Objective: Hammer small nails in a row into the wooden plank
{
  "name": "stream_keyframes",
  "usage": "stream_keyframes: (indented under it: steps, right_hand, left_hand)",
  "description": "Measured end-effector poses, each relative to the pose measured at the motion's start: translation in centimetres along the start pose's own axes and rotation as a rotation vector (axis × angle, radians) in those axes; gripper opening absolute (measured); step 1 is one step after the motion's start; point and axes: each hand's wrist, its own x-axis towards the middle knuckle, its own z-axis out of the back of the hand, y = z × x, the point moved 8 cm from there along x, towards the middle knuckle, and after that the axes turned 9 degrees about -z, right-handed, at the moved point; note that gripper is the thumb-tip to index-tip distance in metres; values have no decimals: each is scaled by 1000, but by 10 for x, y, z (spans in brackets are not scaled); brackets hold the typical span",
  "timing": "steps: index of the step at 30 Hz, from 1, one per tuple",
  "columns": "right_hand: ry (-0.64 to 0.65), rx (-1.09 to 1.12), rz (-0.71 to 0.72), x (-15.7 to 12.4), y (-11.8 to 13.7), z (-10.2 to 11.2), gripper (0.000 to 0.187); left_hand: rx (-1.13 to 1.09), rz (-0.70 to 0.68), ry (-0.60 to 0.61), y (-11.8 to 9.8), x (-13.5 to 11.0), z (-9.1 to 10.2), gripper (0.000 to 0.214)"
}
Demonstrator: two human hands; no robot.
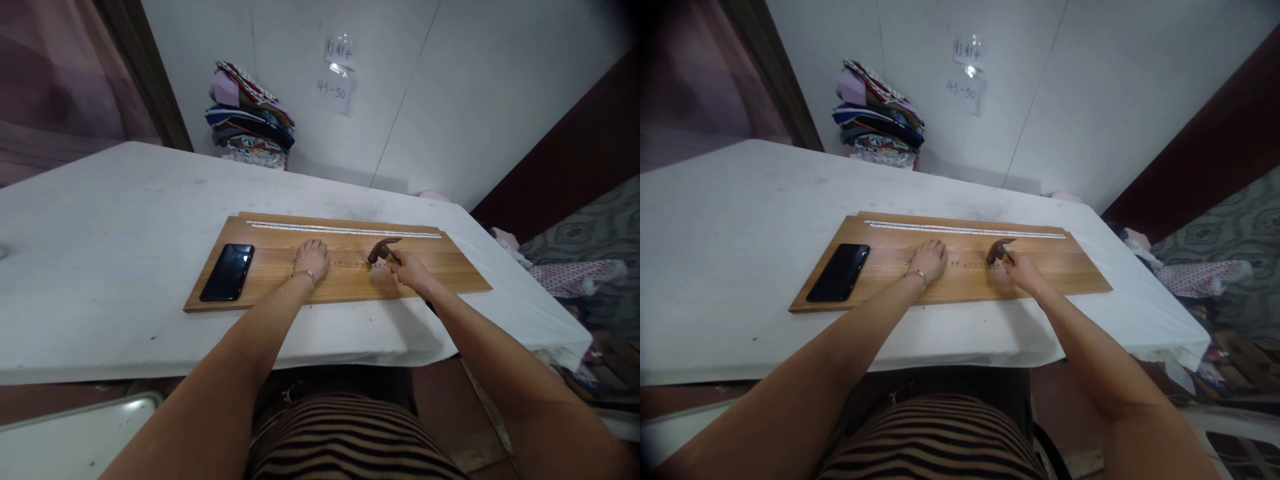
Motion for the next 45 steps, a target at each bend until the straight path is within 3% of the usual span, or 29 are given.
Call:
stream_keyframes:
  steps: [45]
  right_hand:
    - [25,-12,-33,0,0,-3,14]
  left_hand:
    - [12,-2,0,0,0,0,30]
